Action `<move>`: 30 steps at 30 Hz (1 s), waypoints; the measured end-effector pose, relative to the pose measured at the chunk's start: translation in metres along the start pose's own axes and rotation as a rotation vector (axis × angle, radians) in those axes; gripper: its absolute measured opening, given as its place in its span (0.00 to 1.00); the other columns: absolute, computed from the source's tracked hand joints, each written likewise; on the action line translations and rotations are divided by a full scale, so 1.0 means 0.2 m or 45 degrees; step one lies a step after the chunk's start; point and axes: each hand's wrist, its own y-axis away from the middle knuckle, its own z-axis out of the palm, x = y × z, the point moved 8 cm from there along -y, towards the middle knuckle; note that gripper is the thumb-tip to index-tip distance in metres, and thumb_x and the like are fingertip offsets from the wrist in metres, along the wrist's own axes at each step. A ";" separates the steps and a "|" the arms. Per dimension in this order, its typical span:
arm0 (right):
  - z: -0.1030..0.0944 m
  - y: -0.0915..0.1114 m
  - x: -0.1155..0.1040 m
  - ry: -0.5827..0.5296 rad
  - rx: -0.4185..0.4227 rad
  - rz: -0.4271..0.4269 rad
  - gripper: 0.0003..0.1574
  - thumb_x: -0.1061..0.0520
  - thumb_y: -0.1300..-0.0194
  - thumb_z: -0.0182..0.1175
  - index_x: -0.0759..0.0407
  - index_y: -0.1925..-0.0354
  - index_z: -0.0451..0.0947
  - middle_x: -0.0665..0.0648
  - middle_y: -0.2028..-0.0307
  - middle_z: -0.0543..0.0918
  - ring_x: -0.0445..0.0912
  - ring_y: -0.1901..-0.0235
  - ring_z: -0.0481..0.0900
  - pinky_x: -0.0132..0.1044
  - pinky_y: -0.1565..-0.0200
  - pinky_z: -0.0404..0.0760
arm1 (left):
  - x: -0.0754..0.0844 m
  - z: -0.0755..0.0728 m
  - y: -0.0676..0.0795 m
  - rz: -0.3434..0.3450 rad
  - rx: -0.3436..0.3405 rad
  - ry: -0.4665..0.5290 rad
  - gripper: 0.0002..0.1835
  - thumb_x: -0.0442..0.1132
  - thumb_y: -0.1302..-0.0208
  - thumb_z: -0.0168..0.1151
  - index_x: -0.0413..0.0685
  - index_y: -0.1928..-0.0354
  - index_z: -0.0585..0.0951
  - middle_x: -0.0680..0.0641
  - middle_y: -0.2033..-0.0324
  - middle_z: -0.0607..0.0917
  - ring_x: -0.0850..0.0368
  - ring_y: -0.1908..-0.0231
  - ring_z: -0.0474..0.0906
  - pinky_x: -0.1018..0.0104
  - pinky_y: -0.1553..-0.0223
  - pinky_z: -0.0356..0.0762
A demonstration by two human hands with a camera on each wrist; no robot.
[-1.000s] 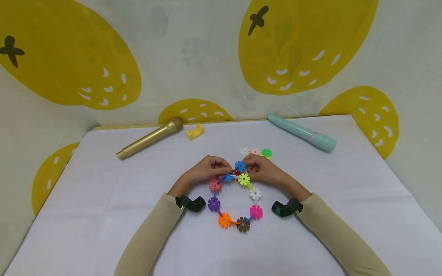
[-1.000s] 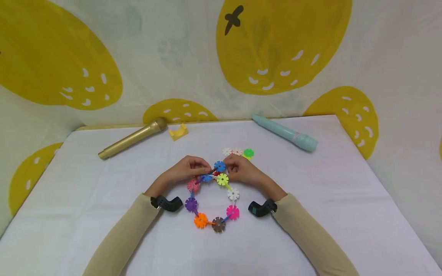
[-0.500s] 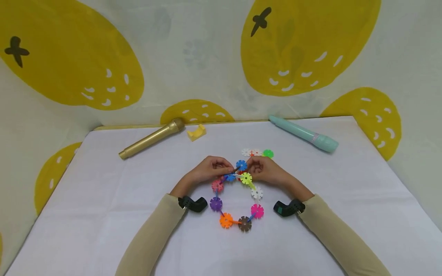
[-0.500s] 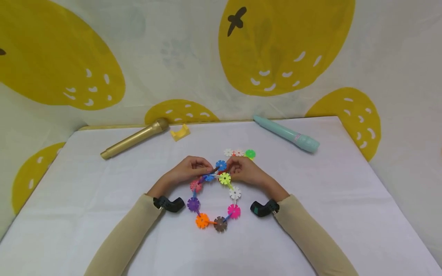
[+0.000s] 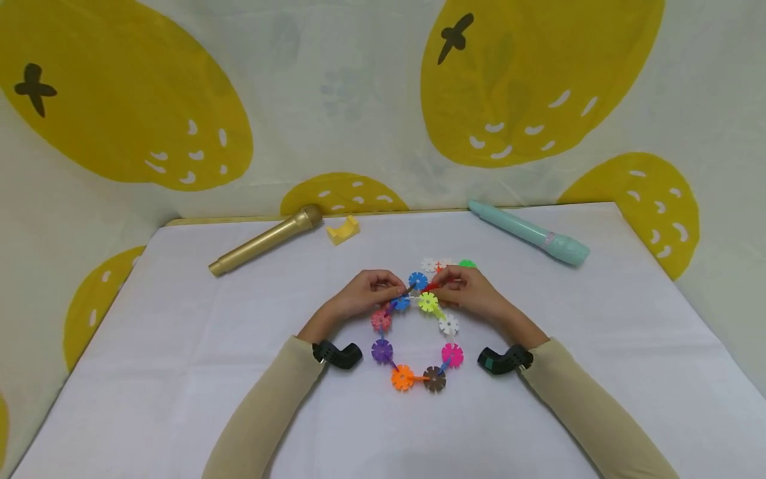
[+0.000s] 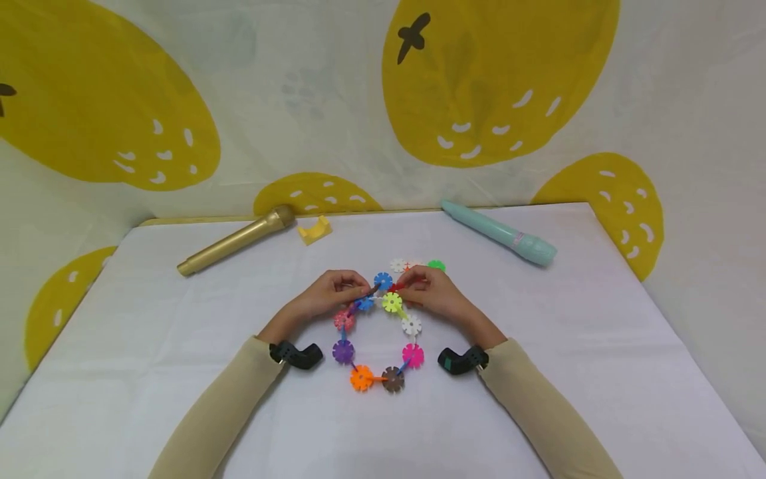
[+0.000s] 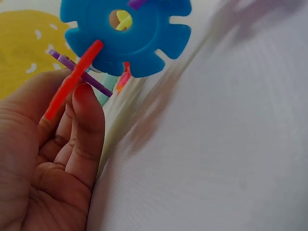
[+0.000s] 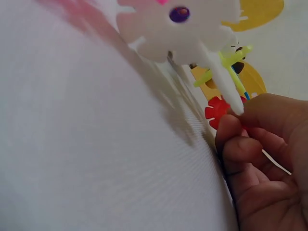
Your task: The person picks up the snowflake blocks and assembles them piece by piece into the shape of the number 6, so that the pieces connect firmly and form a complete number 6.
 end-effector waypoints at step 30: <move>-0.04 0.03 -0.13 0.066 0.153 -0.460 0.11 0.71 0.40 0.65 0.69 0.58 0.82 0.67 0.61 0.83 0.40 0.63 0.80 0.26 0.59 0.79 | -0.01 0.01 0.00 -0.119 0.013 0.082 0.12 0.38 0.29 0.58 0.35 0.53 0.80 0.54 0.80 0.78 0.63 0.83 0.67 0.73 0.79 0.66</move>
